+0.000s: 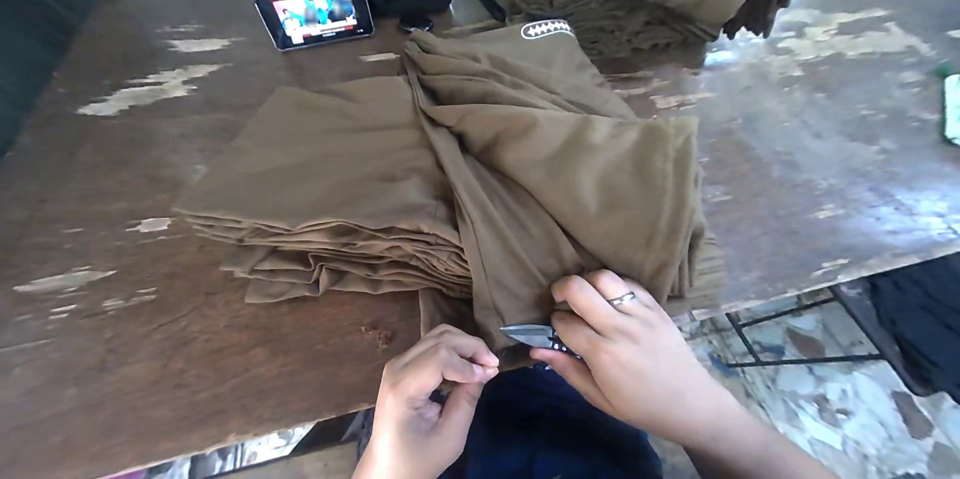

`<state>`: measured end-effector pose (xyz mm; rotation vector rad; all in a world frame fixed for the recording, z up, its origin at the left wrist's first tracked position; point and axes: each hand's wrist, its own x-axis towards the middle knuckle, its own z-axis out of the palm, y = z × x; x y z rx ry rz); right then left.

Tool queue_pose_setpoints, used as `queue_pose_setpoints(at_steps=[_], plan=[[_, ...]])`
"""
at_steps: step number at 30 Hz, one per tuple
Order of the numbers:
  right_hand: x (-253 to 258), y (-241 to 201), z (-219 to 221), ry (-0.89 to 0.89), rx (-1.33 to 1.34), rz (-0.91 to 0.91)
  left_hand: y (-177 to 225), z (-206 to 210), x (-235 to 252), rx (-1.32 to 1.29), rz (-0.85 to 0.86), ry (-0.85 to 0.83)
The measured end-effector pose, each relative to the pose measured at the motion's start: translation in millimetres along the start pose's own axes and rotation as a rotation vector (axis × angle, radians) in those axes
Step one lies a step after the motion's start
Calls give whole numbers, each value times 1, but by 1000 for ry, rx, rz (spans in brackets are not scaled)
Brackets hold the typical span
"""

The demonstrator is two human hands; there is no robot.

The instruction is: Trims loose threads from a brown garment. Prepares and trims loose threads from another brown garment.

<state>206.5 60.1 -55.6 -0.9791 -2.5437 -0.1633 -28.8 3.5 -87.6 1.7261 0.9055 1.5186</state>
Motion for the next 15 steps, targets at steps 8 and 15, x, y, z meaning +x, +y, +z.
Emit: queue_pose_setpoints(at_steps=[8,15], plan=[[-1,2,-4,-26,74,22,5,-16,1,-115,3,-109],[3,2,-5,93,129,43,1,-62,-6,772,-242,174]])
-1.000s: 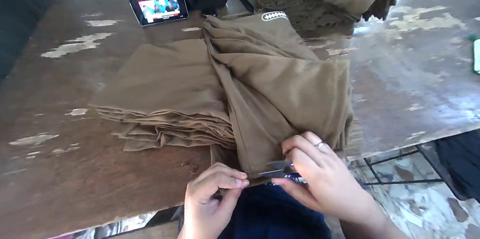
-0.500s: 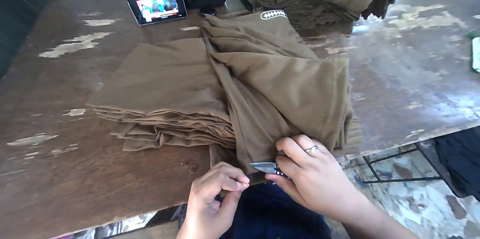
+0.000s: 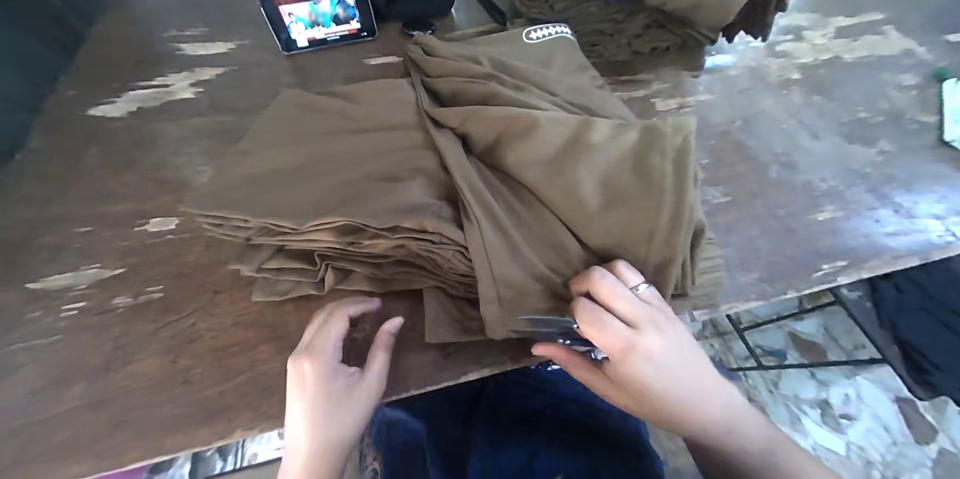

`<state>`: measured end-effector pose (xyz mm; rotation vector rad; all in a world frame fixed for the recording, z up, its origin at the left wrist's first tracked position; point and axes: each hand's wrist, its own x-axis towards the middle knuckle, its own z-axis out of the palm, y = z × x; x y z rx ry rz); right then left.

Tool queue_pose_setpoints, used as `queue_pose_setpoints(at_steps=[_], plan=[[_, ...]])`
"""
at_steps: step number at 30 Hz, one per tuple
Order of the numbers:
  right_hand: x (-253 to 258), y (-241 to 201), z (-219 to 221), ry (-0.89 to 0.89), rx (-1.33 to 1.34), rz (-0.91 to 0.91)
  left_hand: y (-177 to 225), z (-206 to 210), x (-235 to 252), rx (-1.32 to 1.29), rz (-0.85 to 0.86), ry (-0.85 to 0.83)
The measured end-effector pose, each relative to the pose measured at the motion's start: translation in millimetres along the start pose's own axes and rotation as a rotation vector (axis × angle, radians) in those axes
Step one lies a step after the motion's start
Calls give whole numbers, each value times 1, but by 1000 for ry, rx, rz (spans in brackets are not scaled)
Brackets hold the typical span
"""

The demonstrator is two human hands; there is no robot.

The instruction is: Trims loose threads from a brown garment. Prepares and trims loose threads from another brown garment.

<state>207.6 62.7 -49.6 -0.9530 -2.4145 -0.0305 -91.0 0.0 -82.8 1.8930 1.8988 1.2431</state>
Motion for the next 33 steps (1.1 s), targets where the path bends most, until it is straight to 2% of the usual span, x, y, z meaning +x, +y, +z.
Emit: queue_pose_setpoints(at_steps=[3,6,9,12,13,14,17,19,21,25,31,33], plan=[[15,-8,9,94,-37,-4,-7,12,-5,237,25,-76],[35,-7,0,135,60,-25,7,21,-18,193,134,-163],[54,5,-22,177,133,-18,34,30,-43,-3,273,-300],[65,16,-36,211,130,7,55,32,-56,-364,399,-694],[66,18,-37,215,145,16,59,32,-54,-459,408,-748],[66,21,-38,218,161,29,61,30,-50,-501,397,-696],[58,23,-35,225,209,58,58,33,-32,-297,333,-248],[54,23,-31,220,215,59,48,45,-17,-22,324,-147],[53,23,-28,214,213,55,35,58,-11,113,372,-96],[51,26,-25,210,200,55,21,49,-16,27,518,-174],[50,29,-22,210,178,51,25,47,-39,53,431,-252],[52,29,-24,214,180,49,29,48,-44,35,471,-315]])
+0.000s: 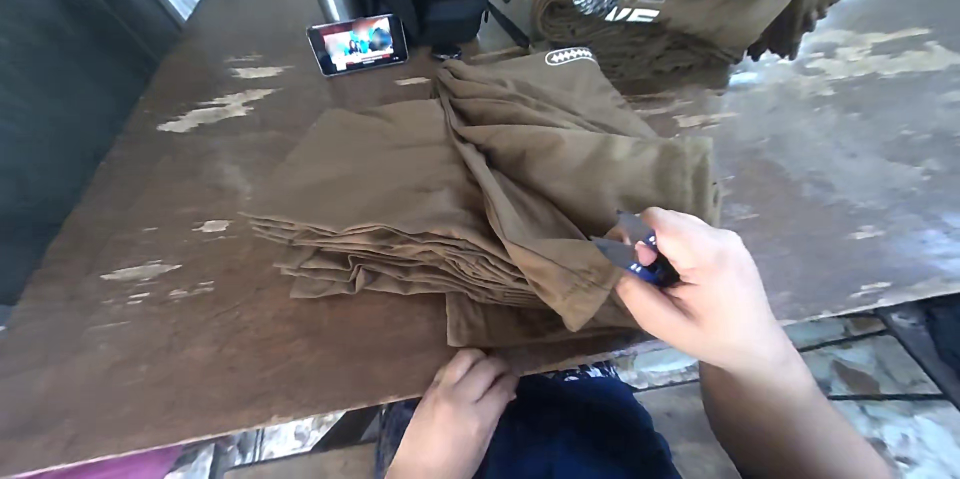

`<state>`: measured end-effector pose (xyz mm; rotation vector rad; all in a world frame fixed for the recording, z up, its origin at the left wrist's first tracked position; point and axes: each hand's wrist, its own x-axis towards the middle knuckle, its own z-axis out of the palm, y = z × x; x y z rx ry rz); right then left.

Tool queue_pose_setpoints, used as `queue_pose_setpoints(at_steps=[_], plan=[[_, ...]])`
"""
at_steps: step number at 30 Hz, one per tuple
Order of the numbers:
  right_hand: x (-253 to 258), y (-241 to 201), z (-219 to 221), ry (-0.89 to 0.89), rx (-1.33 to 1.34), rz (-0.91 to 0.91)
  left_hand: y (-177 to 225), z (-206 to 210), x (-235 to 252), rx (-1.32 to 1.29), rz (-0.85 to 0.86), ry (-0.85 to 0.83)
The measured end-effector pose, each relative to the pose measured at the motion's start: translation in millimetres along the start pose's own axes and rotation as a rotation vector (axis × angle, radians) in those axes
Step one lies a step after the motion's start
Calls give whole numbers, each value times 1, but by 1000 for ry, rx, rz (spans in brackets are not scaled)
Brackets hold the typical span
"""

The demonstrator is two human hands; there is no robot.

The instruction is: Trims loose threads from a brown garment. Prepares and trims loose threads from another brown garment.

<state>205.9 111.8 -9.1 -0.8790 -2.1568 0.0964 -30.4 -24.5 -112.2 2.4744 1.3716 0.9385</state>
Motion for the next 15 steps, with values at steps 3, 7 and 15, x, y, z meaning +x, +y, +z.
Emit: queue_pose_setpoints(at_steps=[3,7,15], plan=[[3,-1,-4,-8,37,9,12,3,-8,-215,135,-132],[7,-3,-5,-25,69,-8,22,-3,-13,-411,79,-436],[17,-4,-6,-38,85,-59,7,-16,4,-16,-81,-8]])
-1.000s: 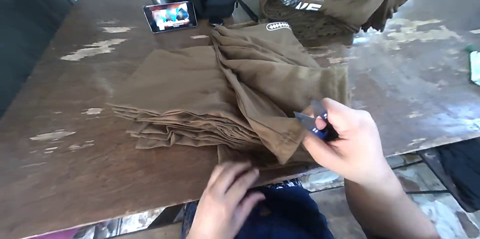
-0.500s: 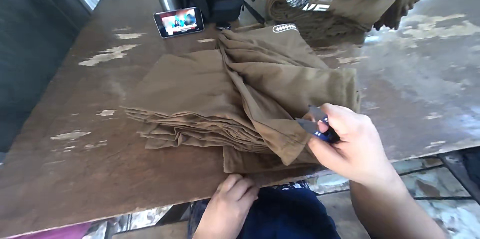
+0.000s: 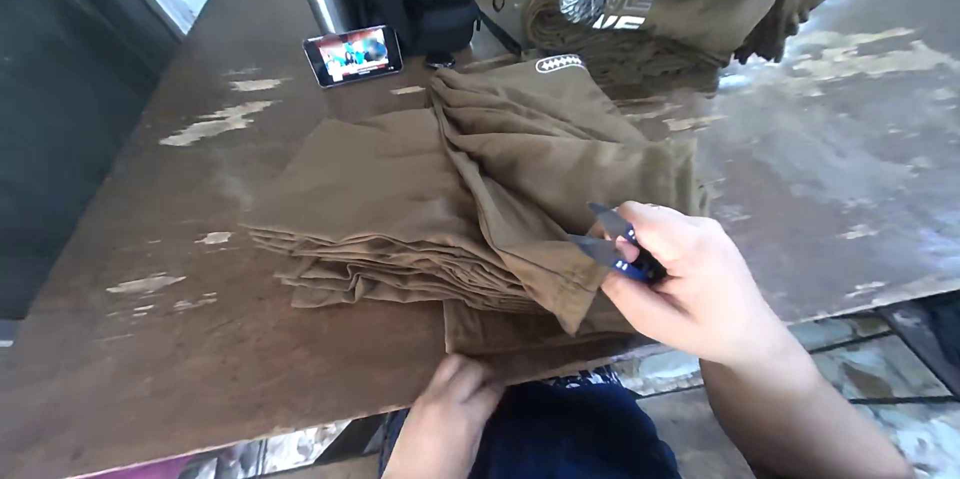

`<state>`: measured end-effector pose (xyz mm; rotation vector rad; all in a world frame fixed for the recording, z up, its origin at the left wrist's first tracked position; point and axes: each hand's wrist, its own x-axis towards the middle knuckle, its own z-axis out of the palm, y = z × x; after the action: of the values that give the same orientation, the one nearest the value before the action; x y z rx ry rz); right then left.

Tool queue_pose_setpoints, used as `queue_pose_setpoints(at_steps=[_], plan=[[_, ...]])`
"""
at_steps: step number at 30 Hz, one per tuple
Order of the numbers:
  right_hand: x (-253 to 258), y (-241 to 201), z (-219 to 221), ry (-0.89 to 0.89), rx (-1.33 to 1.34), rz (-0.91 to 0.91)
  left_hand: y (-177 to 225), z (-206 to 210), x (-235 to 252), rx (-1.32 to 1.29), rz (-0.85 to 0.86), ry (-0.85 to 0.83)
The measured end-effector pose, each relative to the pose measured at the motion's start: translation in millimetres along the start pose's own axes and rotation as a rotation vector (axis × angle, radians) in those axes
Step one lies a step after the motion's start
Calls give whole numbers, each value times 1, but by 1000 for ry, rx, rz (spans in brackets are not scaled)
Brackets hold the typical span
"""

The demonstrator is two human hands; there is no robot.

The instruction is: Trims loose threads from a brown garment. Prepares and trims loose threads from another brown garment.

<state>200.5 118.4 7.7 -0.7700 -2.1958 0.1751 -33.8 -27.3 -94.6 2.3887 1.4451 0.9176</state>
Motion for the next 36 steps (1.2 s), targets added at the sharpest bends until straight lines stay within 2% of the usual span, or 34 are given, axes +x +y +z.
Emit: queue_pose_setpoints(at_steps=[1,3,5,7,9,12,14,16,18,20,22,24,26,29,32,34,36], plan=[[2,1,-2,4,-3,1,1,-2,-2,-59,42,-40],[8,7,-12,32,-35,21,11,-11,-5,-255,84,-269],[18,19,-30,87,-93,68,19,-17,-6,-370,43,-571],[26,46,-48,153,-155,155,23,-28,2,-385,16,-713],[22,76,-55,157,-160,332,26,-45,16,-408,95,-607],[1,106,-38,73,-30,626,27,-72,45,-346,173,-327],[-11,116,-28,79,60,696,15,-85,77,-111,163,-184],[-15,114,-27,130,105,695,-14,-94,124,108,123,-120],[-16,113,-25,188,173,695,-54,-100,180,234,17,-126],[-17,112,-24,275,282,784,-104,-102,227,290,-204,-159],[-26,108,-25,380,284,787,-156,-93,246,324,-394,-192],[-41,83,-30,454,164,591,-180,-84,244,307,-538,-287],[-55,42,-28,473,102,308,-177,-80,237,318,-570,-336],[-66,-9,-1,314,-46,149,-162,-83,223,363,-604,-368],[-63,18,23,274,-408,159,-145,-93,195,383,-640,-374],[-58,52,15,300,-381,197,-140,-101,167,352,-630,-321],[-52,86,6,309,-309,215,-135,-107,146,265,-703,-353]])
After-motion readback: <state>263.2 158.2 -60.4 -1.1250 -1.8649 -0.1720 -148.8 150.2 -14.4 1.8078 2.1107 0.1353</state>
